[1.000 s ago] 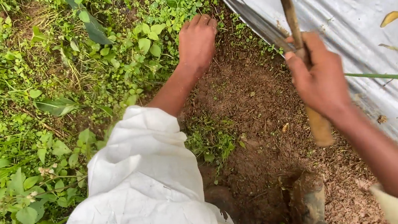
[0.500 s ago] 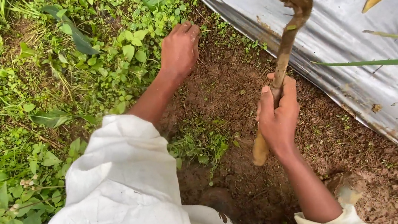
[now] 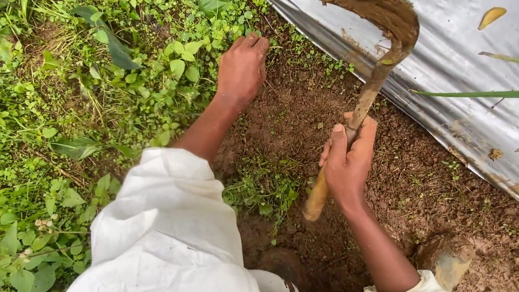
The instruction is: Cutting and removing weeds from a vegetable garden using a hand sickle
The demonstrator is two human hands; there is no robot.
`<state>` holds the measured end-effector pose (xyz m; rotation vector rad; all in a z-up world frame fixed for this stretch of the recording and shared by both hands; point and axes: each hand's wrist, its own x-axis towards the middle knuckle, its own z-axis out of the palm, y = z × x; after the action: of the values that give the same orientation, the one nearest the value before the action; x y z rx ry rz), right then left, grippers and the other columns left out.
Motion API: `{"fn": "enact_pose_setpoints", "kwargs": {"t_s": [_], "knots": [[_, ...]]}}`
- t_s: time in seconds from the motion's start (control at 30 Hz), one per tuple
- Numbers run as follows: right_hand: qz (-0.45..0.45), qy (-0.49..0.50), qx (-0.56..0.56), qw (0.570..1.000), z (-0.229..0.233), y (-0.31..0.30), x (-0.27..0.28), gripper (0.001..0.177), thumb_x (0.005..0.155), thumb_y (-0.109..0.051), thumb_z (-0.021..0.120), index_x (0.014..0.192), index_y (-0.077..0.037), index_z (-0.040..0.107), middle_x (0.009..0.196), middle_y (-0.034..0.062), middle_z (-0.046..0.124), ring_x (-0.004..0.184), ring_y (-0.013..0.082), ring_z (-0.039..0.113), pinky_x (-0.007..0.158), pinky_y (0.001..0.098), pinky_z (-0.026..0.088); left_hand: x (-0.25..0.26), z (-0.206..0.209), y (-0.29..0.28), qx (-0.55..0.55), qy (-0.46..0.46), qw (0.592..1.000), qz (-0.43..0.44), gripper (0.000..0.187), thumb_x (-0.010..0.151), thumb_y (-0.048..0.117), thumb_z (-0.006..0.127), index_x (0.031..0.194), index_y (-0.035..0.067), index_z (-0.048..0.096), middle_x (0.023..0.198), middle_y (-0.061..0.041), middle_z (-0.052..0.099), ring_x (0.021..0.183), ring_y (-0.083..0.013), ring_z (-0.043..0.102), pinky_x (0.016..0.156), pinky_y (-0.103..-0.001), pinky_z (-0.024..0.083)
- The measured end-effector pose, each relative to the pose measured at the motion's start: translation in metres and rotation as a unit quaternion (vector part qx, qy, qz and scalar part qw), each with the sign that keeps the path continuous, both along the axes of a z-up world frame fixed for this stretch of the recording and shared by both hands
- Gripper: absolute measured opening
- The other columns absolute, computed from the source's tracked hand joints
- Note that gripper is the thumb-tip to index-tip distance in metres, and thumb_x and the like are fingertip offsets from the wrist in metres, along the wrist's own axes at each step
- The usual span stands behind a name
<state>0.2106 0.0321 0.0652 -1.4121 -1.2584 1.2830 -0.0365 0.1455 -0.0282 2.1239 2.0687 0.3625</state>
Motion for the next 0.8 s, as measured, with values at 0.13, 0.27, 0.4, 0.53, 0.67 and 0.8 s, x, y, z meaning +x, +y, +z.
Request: {"fn": "enact_pose_setpoints", "kwargs": {"t_s": [0.13,0.27,0.4,0.53,0.67,0.8], "knots": [[0.069,-0.042,-0.032,0.996,-0.029,-0.004,0.005,0.017,0.11,-0.007,0.043,0.127,-0.007,0.04,0.085,0.0044,0.056,0.057,0.0137,0.054,0.044,0.0268,0.052,0.0,0.012,-0.005,-0.018,0.002,1.0,-0.004,0.039,0.095,-0.006,0.056,0.129,0.012,0.067,0.136,-0.023,0.065,0.119,-0.0435,0.066,0.09,-0.06,0.06],[0.099,-0.111,-0.084,0.985,-0.013,-0.002,0.012,0.033,0.104,0.002,0.043,0.137,0.002,0.045,0.067,0.0054,0.059,0.048,0.0131,0.054,0.047,0.0262,0.05,0.0,0.039,-0.011,0.049,-0.009,0.998,-0.028,0.021,0.098,-0.002,0.06,0.112,0.005,0.074,0.113,-0.025,0.073,0.105,-0.048,0.07,0.079,-0.056,0.065],[0.059,-0.065,0.0,0.996,0.005,0.001,0.005,0.034,0.101,0.008,0.042,0.135,0.003,0.044,0.063,0.0049,0.056,0.045,0.0134,0.055,0.043,0.0251,0.05,0.003,0.047,-0.015,0.043,-0.014,0.999,-0.011,0.02,0.098,-0.003,0.058,0.11,0.003,0.073,0.113,-0.025,0.073,0.104,-0.0481,0.071,0.079,-0.055,0.065],[0.05,-0.035,-0.017,0.998,-0.001,0.01,-0.001,0.035,0.102,0.006,0.04,0.137,0.001,0.041,0.068,0.0048,0.055,0.049,0.0113,0.055,0.044,0.0246,0.053,0.0,0.04,-0.017,0.067,-0.018,0.997,-0.025,0.018,0.097,-0.004,0.061,0.108,0.003,0.074,0.112,-0.024,0.074,0.103,-0.0473,0.071,0.078,-0.053,0.066],[0.121,-0.083,-0.09,0.985,-0.008,0.013,0.006,0.033,0.103,0.001,0.046,0.135,0.004,0.047,0.068,0.0075,0.059,0.048,0.0132,0.056,0.041,0.0268,0.052,-0.004,0.036,-0.025,0.063,-0.024,0.997,-0.03,0.016,0.097,-0.004,0.062,0.107,0.002,0.072,0.111,-0.025,0.073,0.102,-0.0477,0.071,0.077,-0.055,0.066],[0.089,-0.092,-0.106,0.986,-0.003,0.013,0.009,0.039,0.103,0.002,0.044,0.142,0.005,0.044,0.072,0.0087,0.058,0.05,0.0141,0.056,0.043,0.0274,0.053,-0.001,0.029,-0.034,0.0,-0.019,0.999,-0.035,0.019,0.098,-0.005,0.058,0.11,0.001,0.071,0.113,-0.028,0.072,0.106,-0.0485,0.07,0.082,-0.056,0.065]]}}
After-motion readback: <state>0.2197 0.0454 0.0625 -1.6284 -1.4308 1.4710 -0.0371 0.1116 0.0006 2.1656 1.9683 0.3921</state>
